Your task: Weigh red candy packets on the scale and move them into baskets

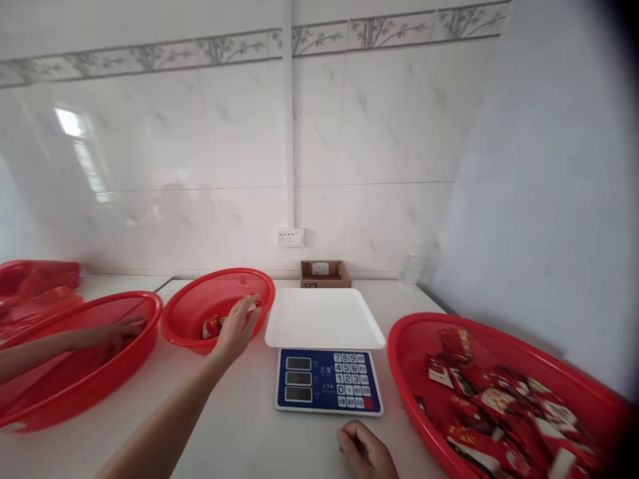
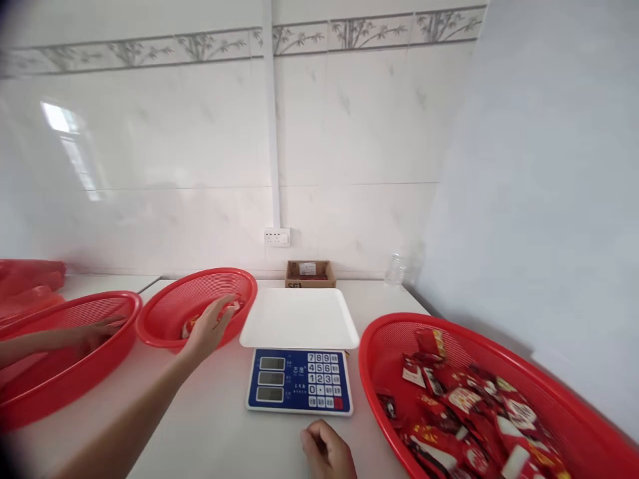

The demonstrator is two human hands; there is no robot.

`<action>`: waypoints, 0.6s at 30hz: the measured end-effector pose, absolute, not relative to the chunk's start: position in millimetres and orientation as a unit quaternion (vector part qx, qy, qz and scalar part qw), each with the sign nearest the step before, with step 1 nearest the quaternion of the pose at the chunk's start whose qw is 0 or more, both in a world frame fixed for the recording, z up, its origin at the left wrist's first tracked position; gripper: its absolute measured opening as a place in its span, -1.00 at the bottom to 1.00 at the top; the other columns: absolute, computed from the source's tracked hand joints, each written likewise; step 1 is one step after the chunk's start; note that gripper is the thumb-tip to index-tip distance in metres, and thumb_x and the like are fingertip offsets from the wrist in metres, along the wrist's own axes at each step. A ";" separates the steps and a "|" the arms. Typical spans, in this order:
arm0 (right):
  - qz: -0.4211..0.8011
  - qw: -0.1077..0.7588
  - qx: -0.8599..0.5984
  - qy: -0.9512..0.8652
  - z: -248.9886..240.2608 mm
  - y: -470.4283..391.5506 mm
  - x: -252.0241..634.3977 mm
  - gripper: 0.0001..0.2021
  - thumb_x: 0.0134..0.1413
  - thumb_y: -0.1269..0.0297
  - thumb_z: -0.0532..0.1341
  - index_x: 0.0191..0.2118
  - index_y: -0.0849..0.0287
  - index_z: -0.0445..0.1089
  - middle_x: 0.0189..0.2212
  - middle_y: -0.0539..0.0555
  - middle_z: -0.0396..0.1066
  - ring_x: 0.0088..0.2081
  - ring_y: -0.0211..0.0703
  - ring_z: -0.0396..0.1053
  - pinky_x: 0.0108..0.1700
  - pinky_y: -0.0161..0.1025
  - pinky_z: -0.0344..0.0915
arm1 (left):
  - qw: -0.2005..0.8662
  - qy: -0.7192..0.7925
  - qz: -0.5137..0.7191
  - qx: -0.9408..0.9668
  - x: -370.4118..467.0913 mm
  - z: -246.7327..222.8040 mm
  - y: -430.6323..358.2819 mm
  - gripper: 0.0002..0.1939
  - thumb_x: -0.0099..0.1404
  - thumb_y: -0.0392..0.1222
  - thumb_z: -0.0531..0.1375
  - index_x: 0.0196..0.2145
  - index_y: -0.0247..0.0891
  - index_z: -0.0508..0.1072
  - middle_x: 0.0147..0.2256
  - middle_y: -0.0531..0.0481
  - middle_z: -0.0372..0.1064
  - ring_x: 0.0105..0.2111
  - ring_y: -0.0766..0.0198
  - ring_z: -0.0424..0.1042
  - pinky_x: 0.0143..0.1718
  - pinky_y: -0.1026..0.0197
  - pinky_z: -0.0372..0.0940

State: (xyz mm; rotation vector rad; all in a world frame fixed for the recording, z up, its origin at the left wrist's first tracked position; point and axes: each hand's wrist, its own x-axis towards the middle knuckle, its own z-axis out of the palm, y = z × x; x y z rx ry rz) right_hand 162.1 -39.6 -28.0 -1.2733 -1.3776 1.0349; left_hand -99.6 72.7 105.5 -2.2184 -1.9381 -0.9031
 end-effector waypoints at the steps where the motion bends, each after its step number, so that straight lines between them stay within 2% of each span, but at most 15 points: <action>1: 0.416 0.468 -0.518 -0.582 -24.5 -40.6 161.2 -0.65 -0.04 -0.02 0.08 -0.60 0.16 0.22 -0.65 -0.07 0.16 -0.53 -0.25 0.14 -0.46 -0.35 0.12 | 0.014 -0.588 -0.375 -0.717 -95.4 94.2 64.6 -0.63 0.37 -0.04 -0.16 0.03 -0.20 0.18 0.00 -0.13 0.26 0.01 0.12 0.25 -0.07 0.10 0.24; 4: 0.379 0.436 -0.525 -0.625 -13.6 -44.9 157.5 -0.75 0.02 0.16 0.08 -0.56 0.18 0.27 -0.61 -0.05 0.21 -0.50 -0.26 0.18 -0.44 -0.36 0.13 | -0.029 -0.519 -0.535 -0.665 -87.0 59.1 49.7 -0.64 0.30 0.01 -0.06 -0.08 -0.26 0.27 -0.15 -0.13 0.34 -0.09 0.11 0.33 -0.12 0.09 0.26; 6: 0.358 0.416 -0.534 -0.644 -1.1 -50.0 158.3 -0.81 0.02 0.26 0.08 -0.52 0.19 0.32 -0.57 -0.03 0.28 -0.48 -0.27 0.22 -0.42 -0.37 0.15 | -0.063 -0.525 -0.581 -0.618 -84.7 40.2 47.2 -0.64 0.27 0.04 -0.03 -0.13 -0.26 0.27 -0.27 -0.09 0.35 -0.22 0.13 0.38 -0.22 0.12 0.31; 11: 0.264 0.394 -0.505 -0.721 67.5 -64.3 191.1 -0.86 0.04 0.33 0.10 -0.34 0.15 0.41 -0.39 0.02 0.40 -0.32 -0.23 0.32 -0.23 -0.33 0.22 | -0.176 -0.529 -0.587 -0.587 -85.3 24.7 48.2 -0.67 0.24 0.07 -0.01 -0.21 -0.23 0.28 -0.45 0.05 0.28 -0.45 0.24 0.35 -0.40 0.22 0.32; 15: 0.181 0.402 -0.598 -0.669 120.4 -57.2 247.2 -0.84 0.05 0.26 0.11 -0.32 0.12 0.42 -0.37 0.03 0.43 -0.32 -0.20 0.35 -0.27 -0.29 0.24 | -0.208 -0.526 -0.568 -0.598 -84.6 29.1 44.4 -0.67 0.25 0.08 -0.03 -0.26 -0.21 0.31 -0.48 0.07 0.28 -0.50 0.27 0.33 -0.47 0.25 0.32; 18: 0.205 0.325 -0.653 -0.653 125.9 -44.6 286.6 -0.80 -0.05 0.28 0.18 -0.25 0.11 0.45 -0.31 0.04 0.46 -0.28 -0.13 0.38 -0.26 -0.25 0.27 | -0.231 -0.507 -0.532 -0.638 -79.1 28.2 38.2 -0.65 0.25 0.09 -0.03 -0.27 -0.22 0.34 -0.50 0.07 0.30 -0.52 0.27 0.35 -0.50 0.27 0.33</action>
